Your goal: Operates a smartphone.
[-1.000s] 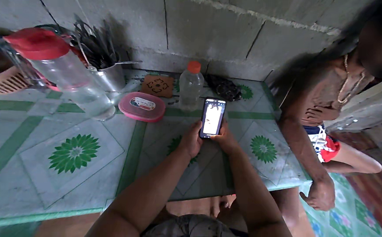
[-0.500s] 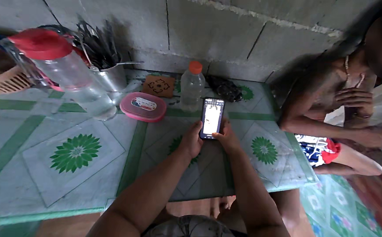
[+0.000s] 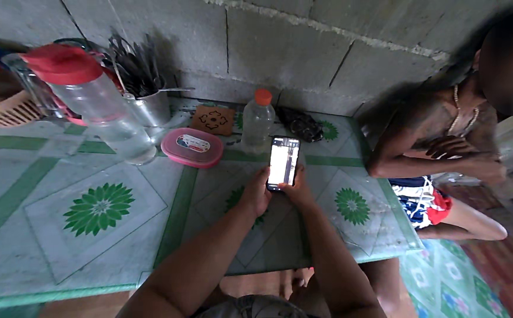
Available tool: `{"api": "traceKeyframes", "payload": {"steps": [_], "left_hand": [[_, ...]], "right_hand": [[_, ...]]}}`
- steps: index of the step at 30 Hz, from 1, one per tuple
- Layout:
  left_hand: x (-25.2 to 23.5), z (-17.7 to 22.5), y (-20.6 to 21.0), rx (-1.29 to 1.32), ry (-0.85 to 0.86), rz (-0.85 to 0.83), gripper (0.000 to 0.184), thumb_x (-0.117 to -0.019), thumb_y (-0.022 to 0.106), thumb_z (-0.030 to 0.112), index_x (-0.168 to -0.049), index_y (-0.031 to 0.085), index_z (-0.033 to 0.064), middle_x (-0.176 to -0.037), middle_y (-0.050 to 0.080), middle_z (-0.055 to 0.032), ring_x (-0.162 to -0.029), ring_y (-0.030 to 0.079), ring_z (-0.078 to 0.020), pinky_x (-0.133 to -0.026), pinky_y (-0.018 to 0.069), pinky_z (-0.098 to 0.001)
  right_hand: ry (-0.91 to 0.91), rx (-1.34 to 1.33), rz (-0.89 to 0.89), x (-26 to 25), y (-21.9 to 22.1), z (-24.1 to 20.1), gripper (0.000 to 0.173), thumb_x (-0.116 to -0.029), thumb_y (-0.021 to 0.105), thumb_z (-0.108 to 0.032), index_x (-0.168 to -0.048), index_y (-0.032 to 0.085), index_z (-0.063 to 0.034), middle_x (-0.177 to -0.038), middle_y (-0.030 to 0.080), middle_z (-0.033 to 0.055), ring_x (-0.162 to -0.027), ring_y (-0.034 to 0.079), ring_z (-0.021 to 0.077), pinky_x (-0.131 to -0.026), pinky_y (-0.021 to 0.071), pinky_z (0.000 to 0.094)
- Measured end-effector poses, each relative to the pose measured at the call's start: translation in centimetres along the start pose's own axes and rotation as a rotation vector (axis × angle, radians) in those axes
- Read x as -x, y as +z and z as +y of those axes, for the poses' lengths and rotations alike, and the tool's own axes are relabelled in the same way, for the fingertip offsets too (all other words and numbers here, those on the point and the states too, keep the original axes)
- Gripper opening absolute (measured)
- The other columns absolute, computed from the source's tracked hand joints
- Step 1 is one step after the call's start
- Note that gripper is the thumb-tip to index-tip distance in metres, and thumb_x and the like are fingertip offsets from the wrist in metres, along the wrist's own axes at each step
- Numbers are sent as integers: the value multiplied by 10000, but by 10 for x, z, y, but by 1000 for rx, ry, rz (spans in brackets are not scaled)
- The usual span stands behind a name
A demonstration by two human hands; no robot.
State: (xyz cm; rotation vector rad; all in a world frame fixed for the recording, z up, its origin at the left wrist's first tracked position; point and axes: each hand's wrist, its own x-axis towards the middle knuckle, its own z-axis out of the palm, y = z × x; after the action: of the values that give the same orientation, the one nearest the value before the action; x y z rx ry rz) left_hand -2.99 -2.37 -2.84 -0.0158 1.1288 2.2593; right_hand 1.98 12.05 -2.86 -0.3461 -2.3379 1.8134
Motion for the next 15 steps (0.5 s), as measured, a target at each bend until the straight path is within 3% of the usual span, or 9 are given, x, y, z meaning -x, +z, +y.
{"api": "traceKeyframes", "payload": {"steps": [2,4,6,8,10,13,15], "left_hand": [[-1,0,-1,10,-11,-3,434,-1119,376,317,-1484,399,85,-1357,589,-152,-1185,632,-240,-986,548,-400],[-1,0,-2,34,-29,-20,443,-1119,364,331,-1493,401,96,-1378,589,-149,-1214,625,-252,-1008,539,-423],[2,1,0,62,-59,-47,475,-1120,335,369,-1497,412,90,-1365,607,-158,-1210,634,-272,-1005,544,-449],[9,5,4,59,-91,-127,540,-1119,267,429,-1487,419,64,-1353,616,-157,-1208,636,-273,-1008,543,-458],[16,7,6,36,-123,-241,608,-1111,190,481,-1467,431,50,-1333,626,-154,-1190,643,-272,-992,550,-462],[20,5,5,9,-160,-436,670,-1092,93,521,-1491,389,73,-1343,620,-156,-1195,642,-276,-977,561,-460],[21,5,4,38,-189,-528,685,-1075,56,546,-1494,379,111,-1357,615,-154,-1202,640,-290,-968,565,-477]], "right_hand": [[-16,-137,-18,0,-6,4,847,-863,686,-127,-1572,234,-17,-1461,507,202,-1272,584,194,-1046,522,358],[-65,-353,-22,1,-12,9,709,-867,610,-155,-1513,363,0,-1359,581,172,-1196,609,184,-1008,530,354],[-111,-582,-78,3,-19,13,651,-849,652,-289,-1420,482,-26,-1252,663,126,-1127,654,194,-976,555,391],[-144,-701,-186,4,-27,15,745,-794,771,-419,-1403,503,-83,-1229,688,90,-1125,668,199,-980,560,419],[-179,-736,-315,8,-33,16,783,-765,841,-449,-1405,519,-134,-1205,715,55,-1108,690,186,-977,573,423],[-232,-740,-432,19,-37,16,581,-780,843,-449,-1268,660,-191,-1131,762,-23,-1053,719,106,-952,597,350],[-252,-775,-481,17,-39,22,571,-782,839,-456,-1253,696,-165,-1164,754,8,-1084,710,129,-971,584,367]]}}
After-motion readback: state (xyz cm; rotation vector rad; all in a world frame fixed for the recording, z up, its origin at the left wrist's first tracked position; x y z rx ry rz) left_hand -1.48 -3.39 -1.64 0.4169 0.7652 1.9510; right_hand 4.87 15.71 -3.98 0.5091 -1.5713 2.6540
